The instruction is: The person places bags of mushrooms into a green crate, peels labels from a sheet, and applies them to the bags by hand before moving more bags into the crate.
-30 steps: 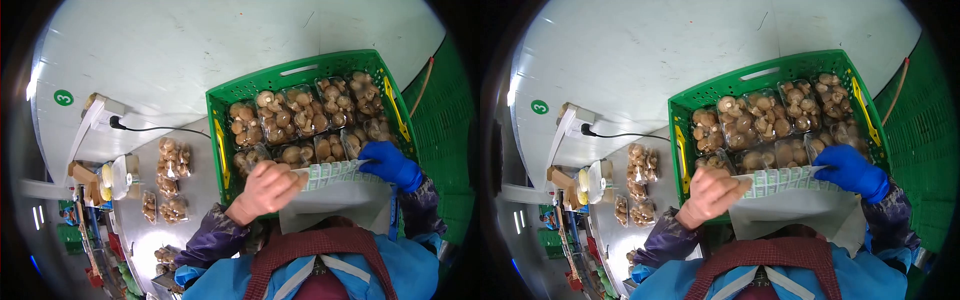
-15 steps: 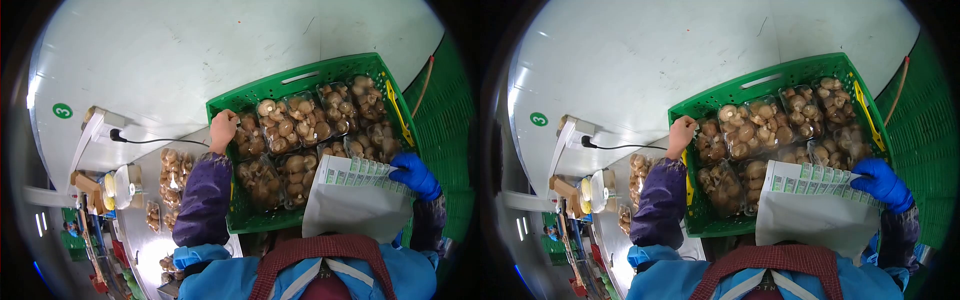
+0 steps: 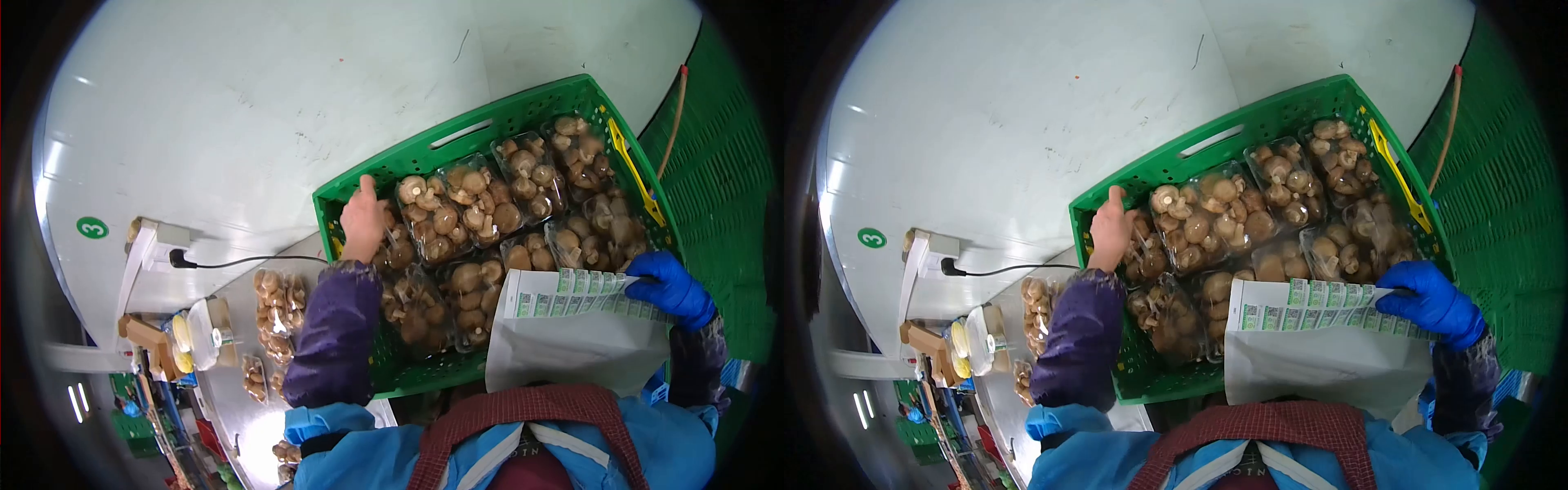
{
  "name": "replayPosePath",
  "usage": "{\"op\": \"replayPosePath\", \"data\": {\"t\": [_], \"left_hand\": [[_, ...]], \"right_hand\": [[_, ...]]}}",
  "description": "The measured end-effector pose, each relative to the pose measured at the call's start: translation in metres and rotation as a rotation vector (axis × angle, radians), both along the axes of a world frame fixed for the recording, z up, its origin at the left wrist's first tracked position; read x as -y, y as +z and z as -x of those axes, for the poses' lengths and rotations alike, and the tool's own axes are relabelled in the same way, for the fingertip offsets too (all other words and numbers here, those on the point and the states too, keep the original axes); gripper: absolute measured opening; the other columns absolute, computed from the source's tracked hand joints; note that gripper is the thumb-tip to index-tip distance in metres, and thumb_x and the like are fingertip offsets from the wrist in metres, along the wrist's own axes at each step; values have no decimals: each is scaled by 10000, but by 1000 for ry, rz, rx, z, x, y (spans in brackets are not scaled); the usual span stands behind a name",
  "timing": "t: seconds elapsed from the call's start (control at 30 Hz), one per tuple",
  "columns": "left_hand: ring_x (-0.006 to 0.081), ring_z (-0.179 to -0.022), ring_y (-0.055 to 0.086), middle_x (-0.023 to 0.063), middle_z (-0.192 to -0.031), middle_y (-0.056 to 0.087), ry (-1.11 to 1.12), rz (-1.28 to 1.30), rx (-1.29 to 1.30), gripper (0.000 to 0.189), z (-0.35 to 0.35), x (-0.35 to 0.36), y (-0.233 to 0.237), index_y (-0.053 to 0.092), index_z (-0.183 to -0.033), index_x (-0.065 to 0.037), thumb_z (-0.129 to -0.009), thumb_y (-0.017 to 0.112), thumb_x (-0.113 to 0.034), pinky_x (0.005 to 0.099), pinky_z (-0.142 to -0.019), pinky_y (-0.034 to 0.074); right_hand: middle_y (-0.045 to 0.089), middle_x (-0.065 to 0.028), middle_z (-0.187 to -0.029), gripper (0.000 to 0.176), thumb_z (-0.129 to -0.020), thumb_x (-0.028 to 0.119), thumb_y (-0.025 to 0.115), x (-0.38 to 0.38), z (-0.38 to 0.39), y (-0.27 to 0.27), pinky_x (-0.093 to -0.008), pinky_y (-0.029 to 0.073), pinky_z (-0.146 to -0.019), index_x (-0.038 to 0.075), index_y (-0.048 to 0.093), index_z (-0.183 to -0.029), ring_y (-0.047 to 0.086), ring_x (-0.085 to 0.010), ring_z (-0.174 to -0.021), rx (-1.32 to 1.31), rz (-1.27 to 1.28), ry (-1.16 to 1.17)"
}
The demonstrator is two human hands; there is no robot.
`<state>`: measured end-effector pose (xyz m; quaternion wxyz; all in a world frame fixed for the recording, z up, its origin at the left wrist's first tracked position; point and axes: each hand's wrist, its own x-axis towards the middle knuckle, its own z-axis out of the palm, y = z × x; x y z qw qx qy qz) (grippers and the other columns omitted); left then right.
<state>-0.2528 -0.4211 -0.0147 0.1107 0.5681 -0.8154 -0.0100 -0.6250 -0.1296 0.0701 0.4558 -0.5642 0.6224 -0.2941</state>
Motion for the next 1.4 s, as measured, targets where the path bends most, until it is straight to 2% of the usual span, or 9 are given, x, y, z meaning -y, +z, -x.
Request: {"op": "replayPosePath", "data": {"t": [0.17, 0.27, 0.43, 0.63, 0.83, 1.0, 1.2, 1.33, 1.4], "left_hand": [[362, -778, 583, 195, -806, 601, -99, -416, -618, 229, 36, 15, -24, 481, -928, -46, -727, 589, -25, 431, -658, 446], [325, -660, 586, 140, -698, 588, -234, -143, -392, 282, 42, 25, -45, 487, -948, -33, -698, 604, 25, 370, -603, 457], [418, -793, 563, 204, -1117, 402, -232, -61, -107, 502, 49, 12, -33, 405, -1157, -199, -719, 551, -2, 477, -648, 479], [334, -689, 564, 129, -847, 538, -453, 81, -307, 99, 86, -32, 24, 571, -874, -55, -776, 564, -67, 405, -587, 454], [107, -705, 533, 62, -793, 610, -752, -1057, -520, 194, 142, -118, 90, 621, -939, -19, -850, 538, -170, 259, -638, 424], [156, -640, 534, 57, -719, 556, -780, -922, -391, 130, 154, -150, 121, 631, -875, -36, -749, 632, -67, 288, -564, 415], [220, -647, 520, 53, -683, 482, -1281, 176, -356, 212, 156, -166, 90, 589, -810, -62, -605, 631, -32, 298, -566, 439], [216, -648, 516, 46, -698, 487, -1126, -119, -665, 236, 159, -150, 92, 597, -817, -61, -601, 584, 33, 285, -576, 442], [103, -626, 519, 22, -676, 551, -652, -234, -859, 135, 162, -130, 94, 589, -821, -26, -760, 512, 66, 223, -531, 394]], "right_hand": [[602, -107, -703, 162, -715, 68, 684, 4, -1, 4, -288, 457, -606, -13, 623, -842, 582, -170, -653, -46, -36, 30], [598, -114, -704, 160, -716, 71, 682, -1, 2, -1, -296, 457, -601, -11, 621, -839, 587, -189, -649, -92, 39, 72], [587, -135, -718, 162, -719, 83, 677, -7, 5, -4, -326, 460, -597, 8, 618, -850, 596, -262, -667, -173, 125, 133], [587, -141, -752, 197, -733, 140, 679, -5, 4, -5, -354, 464, -612, 30, 615, -884, 590, -302, -688, -165, 143, 102], [596, -143, -788, 211, -742, 194, 674, -2, 3, 0, -374, 466, -630, 59, 623, -896, 587, -321, -719, -249, 212, 122], [598, -146, -783, 210, -740, 197, 669, -2, 7, 0, -374, 466, -639, 78, 628, -907, 588, -325, -728, -278, 202, 140], [599, -147, -776, 205, -739, 175, 667, -8, 19, -7, -361, 467, -636, 51, 631, -897, 596, -304, -713, -209, 129, 134], [593, -151, -749, 170, -748, 143, 660, -11, 22, -1, -356, 469, -621, 22, 630, -864, 599, -292, -693, -155, 74, 119], [593, -153, -741, 172, -749, 132, 662, -15, 30, -9, -351, 469, -614, 11, 626, -865, 601, -286, -685, -203, 129, 121]]}}
